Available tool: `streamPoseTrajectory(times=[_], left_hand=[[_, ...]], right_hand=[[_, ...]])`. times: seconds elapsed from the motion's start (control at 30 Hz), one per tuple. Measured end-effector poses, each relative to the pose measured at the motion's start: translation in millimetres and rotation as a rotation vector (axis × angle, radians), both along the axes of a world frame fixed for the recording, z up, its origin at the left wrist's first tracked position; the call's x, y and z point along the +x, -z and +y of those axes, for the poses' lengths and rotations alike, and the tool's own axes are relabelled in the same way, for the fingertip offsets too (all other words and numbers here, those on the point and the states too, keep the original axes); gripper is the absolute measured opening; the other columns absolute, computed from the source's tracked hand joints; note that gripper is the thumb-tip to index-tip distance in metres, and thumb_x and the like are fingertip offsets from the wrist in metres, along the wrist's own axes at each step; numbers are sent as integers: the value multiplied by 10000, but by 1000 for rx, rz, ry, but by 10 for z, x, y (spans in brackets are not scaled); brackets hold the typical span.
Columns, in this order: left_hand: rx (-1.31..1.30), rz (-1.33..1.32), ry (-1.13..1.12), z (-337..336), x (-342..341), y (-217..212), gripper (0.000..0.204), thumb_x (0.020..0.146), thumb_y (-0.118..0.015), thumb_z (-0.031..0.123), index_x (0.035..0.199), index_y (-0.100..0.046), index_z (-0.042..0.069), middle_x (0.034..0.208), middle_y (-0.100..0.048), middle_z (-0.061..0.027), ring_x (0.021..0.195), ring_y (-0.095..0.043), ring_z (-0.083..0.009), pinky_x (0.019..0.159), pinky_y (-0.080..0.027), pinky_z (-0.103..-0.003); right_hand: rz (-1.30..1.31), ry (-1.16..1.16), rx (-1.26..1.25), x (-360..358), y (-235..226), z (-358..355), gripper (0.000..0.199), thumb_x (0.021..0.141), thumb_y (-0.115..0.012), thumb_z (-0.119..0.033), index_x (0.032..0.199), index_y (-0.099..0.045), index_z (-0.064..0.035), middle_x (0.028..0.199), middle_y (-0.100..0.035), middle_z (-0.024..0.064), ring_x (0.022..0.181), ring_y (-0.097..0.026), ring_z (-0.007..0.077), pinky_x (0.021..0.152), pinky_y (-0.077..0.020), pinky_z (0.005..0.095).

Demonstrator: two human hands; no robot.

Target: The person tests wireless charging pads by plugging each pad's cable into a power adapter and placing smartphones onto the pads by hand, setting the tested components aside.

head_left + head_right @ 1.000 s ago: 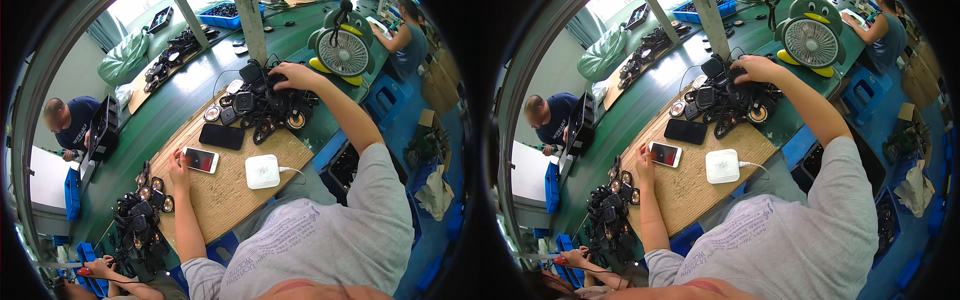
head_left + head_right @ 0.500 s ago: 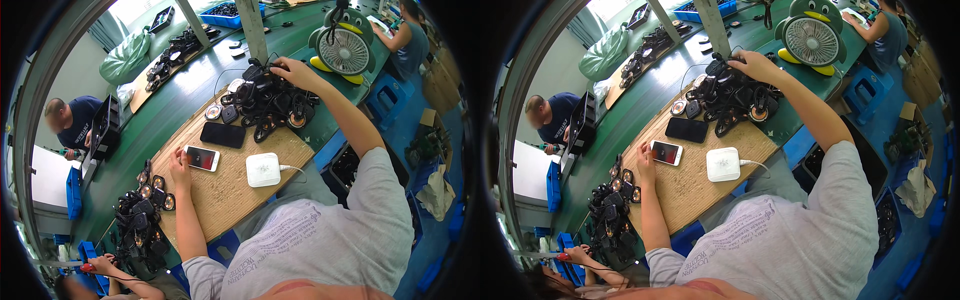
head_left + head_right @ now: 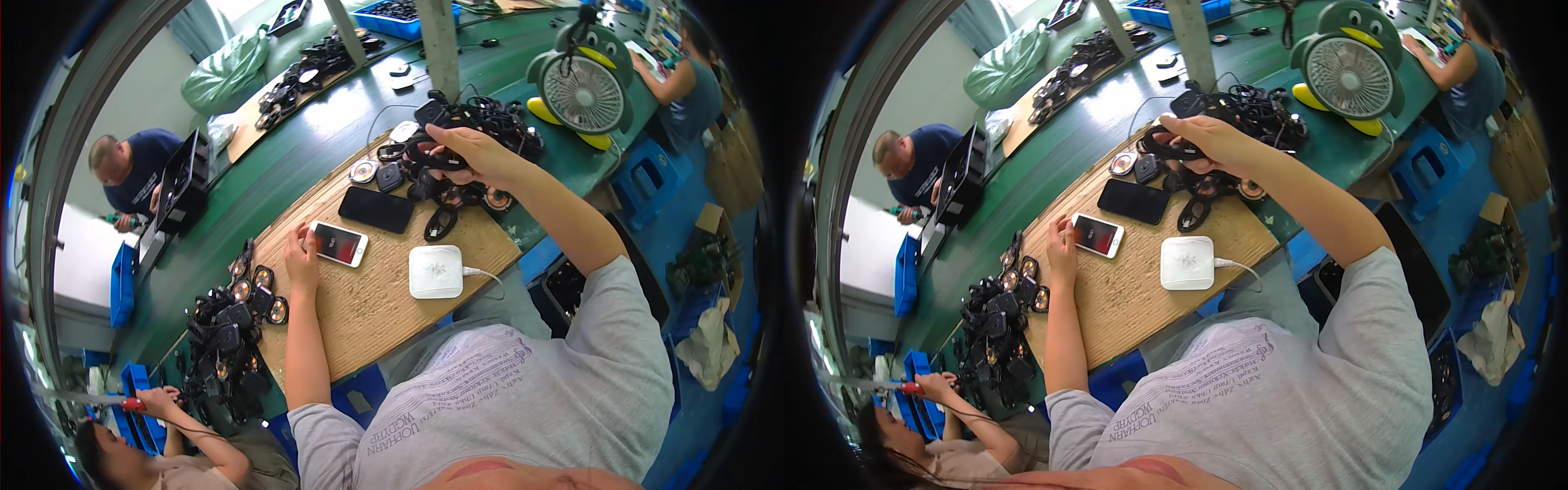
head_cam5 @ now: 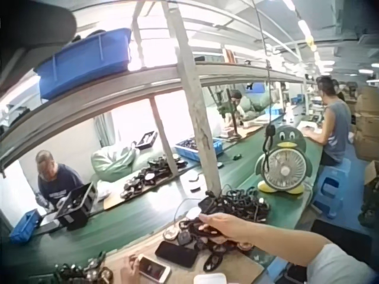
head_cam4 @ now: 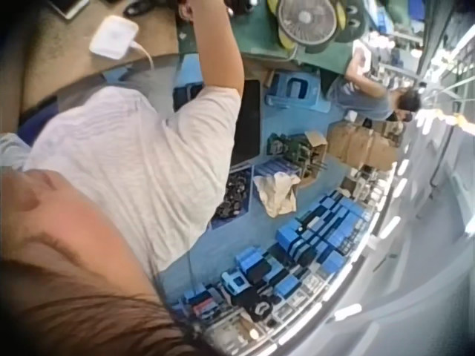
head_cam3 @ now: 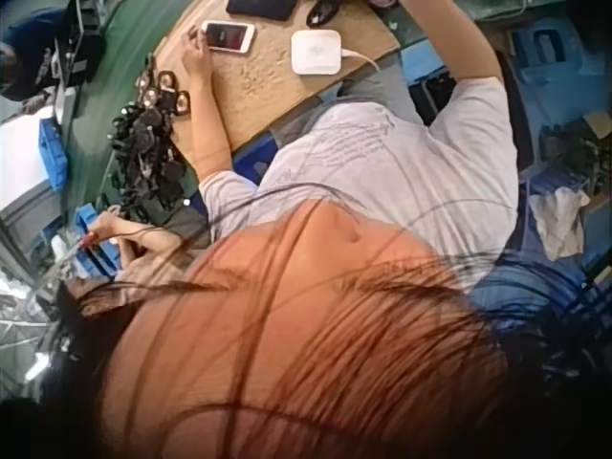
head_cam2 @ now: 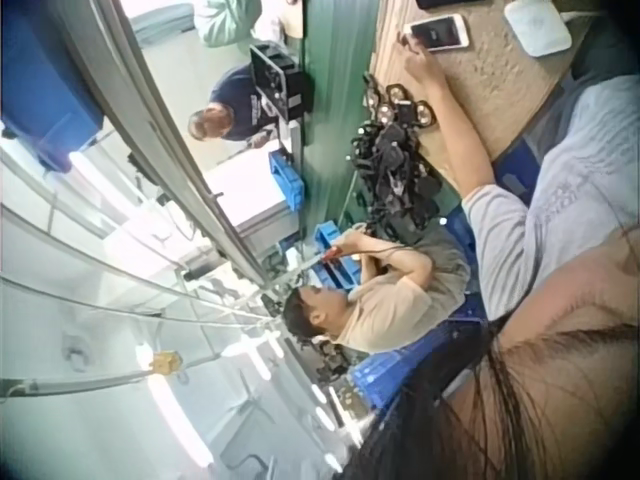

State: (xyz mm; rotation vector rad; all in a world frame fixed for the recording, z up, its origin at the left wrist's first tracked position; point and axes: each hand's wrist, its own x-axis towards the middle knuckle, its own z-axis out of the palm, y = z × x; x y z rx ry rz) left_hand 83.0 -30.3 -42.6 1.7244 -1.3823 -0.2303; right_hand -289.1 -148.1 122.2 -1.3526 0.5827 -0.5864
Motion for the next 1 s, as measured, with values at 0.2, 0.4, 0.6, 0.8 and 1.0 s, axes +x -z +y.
streamPoseTrajectory(times=[0.2, 0.4, 0.6, 0.8, 1.0], left_hand=[[-77, 5, 66, 147, -236, -184, 391, 968, -543, 281, 1249, -565, 10, 1206, -620, -170, 1105, -580, -298, 979, -432, -396], [-199, -24, 293, 91, -1155, -737, 440, 968, -566, 300, 1286, -531, -2, 1349, -537, -195, 1226, -530, -315, 1074, -380, -417], [-19, 561, 408, 27, -1472, -622, 374, 1008, -520, 317, 1221, -556, 12, 1344, -549, -201, 1221, -537, -307, 1089, -374, -398], [-487, 1090, 357, 253, -1492, -679, 391, 1055, -399, 363, 1156, -589, 37, 1311, -586, -195, 1214, -552, -287, 1043, -417, -365], [-700, 809, 57, 482, -1471, -564, 410, 1078, -318, 342, 1163, -586, 43, 1311, -602, -169, 1189, -573, -266, 1033, -435, -347]], right_hand=[[-297, 98, -102, 449, -313, 133, 439, 998, -530, -447, 1022, -606, -15, 784, -650, 108, 464, -375, 35, 412, -250, 168], [-188, 29, -146, 585, -199, 239, 438, 1000, -529, -442, 1026, -602, -11, 806, -663, 107, 480, -393, 37, 419, -264, 162], [-139, -141, -336, 1106, -275, 587, 409, 1013, -497, -403, 1130, -625, -32, 936, -684, 78, 634, -530, 95, 529, -407, 201], [-60, -220, -646, 1189, -139, 849, 362, 987, -549, -348, 1199, -636, -68, 1059, -668, 125, 880, -625, 223, 778, -494, 332], [-164, 230, -688, 1204, 634, 877, 343, 973, -564, -253, 1246, -579, -45, 1111, -608, 121, 957, -594, 250, 836, -480, 332]])
